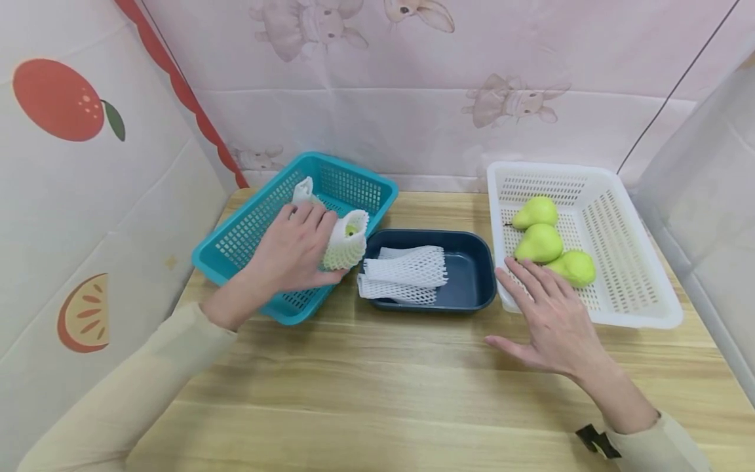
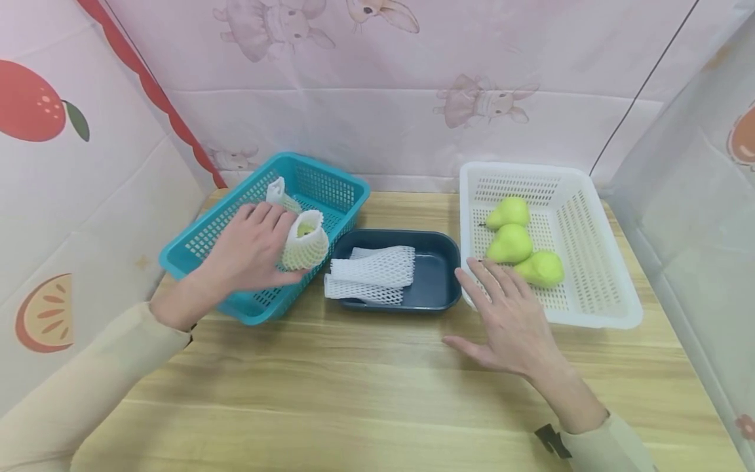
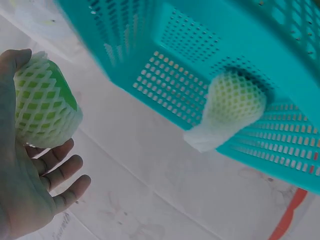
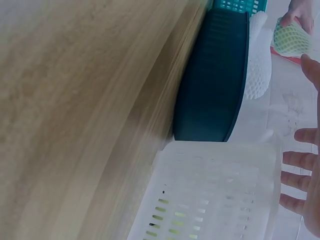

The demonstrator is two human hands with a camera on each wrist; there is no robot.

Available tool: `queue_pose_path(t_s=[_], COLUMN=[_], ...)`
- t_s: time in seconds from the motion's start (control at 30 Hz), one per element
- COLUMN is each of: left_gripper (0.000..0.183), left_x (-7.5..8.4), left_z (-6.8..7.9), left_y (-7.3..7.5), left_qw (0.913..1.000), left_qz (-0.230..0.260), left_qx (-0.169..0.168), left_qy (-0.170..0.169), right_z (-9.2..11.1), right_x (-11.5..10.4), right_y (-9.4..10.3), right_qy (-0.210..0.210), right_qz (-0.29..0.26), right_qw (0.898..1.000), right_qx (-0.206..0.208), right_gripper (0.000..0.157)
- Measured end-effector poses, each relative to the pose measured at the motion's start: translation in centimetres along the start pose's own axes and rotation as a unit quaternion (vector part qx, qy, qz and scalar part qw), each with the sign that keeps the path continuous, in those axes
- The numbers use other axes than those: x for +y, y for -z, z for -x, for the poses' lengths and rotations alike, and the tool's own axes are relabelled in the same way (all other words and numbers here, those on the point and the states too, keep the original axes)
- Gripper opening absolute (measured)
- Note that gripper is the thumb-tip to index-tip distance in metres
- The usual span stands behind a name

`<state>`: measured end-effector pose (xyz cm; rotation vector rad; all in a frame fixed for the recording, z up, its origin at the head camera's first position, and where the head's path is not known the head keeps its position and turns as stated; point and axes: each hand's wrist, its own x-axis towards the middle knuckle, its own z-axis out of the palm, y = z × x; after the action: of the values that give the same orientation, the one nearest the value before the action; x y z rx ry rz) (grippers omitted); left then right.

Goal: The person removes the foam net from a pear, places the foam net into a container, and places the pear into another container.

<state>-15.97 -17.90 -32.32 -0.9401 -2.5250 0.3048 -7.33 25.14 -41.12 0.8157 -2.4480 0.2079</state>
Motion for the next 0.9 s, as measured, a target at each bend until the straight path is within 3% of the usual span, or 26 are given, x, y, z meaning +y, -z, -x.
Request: queue_pose_path(t_s=[0.27,0.6,0.9], left_gripper=[0.090,0.086,0.089], left_x=[1.8,3.6,5.8], left_z=[0.0,0.0,0.5], left_y=[0.3,0.4,0.2], left_qw=[0.9993,0.9979,0.9961], left_qz=[0.024,0.050,0.075], left_qx=[0.019,0.031,0.020], left_qy=[-0.019,-0.027,-0.042], right_z=[-0.4,-0.8,-1.4], right_x=[-0.3,-1.0,-1.8], right_y=[-0.3,-0.5,-0.7], right_qy=[0.013,0.018,0.030], right_qz=[-0.011,-0.026,-0.030], right_qw=[1.000,0.999,0.999], right_qx=[0.011,-0.005,0.004], right_gripper=[0.105,0.105,0.103])
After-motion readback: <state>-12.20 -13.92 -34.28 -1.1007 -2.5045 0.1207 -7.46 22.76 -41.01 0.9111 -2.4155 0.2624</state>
